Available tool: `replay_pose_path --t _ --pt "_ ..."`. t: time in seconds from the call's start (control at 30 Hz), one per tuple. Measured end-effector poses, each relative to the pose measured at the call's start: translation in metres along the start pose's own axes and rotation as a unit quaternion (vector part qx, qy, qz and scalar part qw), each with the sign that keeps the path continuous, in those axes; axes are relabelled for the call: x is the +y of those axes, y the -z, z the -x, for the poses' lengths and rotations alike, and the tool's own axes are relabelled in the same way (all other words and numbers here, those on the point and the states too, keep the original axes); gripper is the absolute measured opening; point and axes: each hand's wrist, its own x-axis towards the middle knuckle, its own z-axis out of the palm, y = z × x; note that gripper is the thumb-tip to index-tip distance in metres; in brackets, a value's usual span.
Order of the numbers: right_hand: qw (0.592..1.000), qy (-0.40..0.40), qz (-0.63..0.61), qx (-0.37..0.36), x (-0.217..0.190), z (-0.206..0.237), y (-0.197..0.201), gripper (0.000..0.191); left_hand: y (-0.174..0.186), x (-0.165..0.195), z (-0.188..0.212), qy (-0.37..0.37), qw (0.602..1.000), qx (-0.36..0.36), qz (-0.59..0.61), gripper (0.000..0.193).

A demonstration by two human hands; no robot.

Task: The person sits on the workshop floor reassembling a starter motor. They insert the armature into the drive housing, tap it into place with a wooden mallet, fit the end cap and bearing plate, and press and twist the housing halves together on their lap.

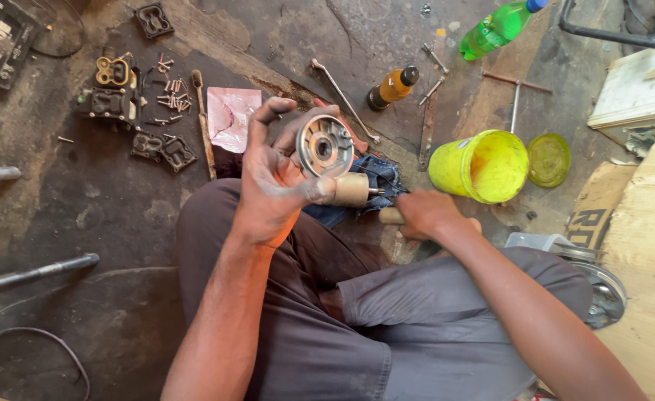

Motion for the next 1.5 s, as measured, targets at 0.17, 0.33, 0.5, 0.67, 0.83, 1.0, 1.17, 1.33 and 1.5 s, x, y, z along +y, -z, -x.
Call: replay_pose_path --t 0.17,0.33,0.5,0.67,0.83,1.0,1.17,1.33,1.5 --pt "0.998 0.031 0.043 0.046 -0.014 0.004 -0.009 0.028 0.005 -0.003 0.001 0.000 0.999 -0.035 -0.027 0.092" --pt "0.982 0.000 -0.086 0.168 -0.006 0.052 0.013 0.046 0.002 -0.014 0.000 -0.010 0.996 -0.052 -0.074 0.092" --pt "0.560 0.267 -0.777 0.107 -0.012 0.093 0.013 0.067 -0.016 -0.042 0.006 0.014 0.995 -0.062 -0.072 0.095" --pt "0.307 0.309 -0.894 0.105 -0.040 0.085 -0.019 0.090 -0.034 -0.075 0.023 0.031 0.992 -0.072 -0.095 0.104" --pt "0.233 0.314 -0.912 0.124 -0.043 0.076 -0.032 0.089 -0.049 -0.088 0.023 0.068 0.988 -0.055 -0.126 0.107" --pt "0.170 0.351 -0.916 0.089 -0.036 0.072 -0.038 0.074 -0.057 -0.076 0.019 0.036 0.907 -0.116 -0.403 0.107" --pt "0.106 0.370 -0.920 0.077 -0.027 0.061 -0.045 0.056 -0.048 -0.060 0.001 -0.035 0.849 -0.199 -0.488 0.121" --pt "0.087 0.360 -0.920 0.129 -0.008 0.064 -0.047 0.049 -0.016 -0.041 -0.028 0.065 0.659 -0.111 -0.741 0.096" --pt "0.035 0.383 -0.915 0.117 0.014 0.069 -0.042 0.055 -0.012 -0.079 -0.020 0.203 0.424 -0.136 -0.872 0.075"
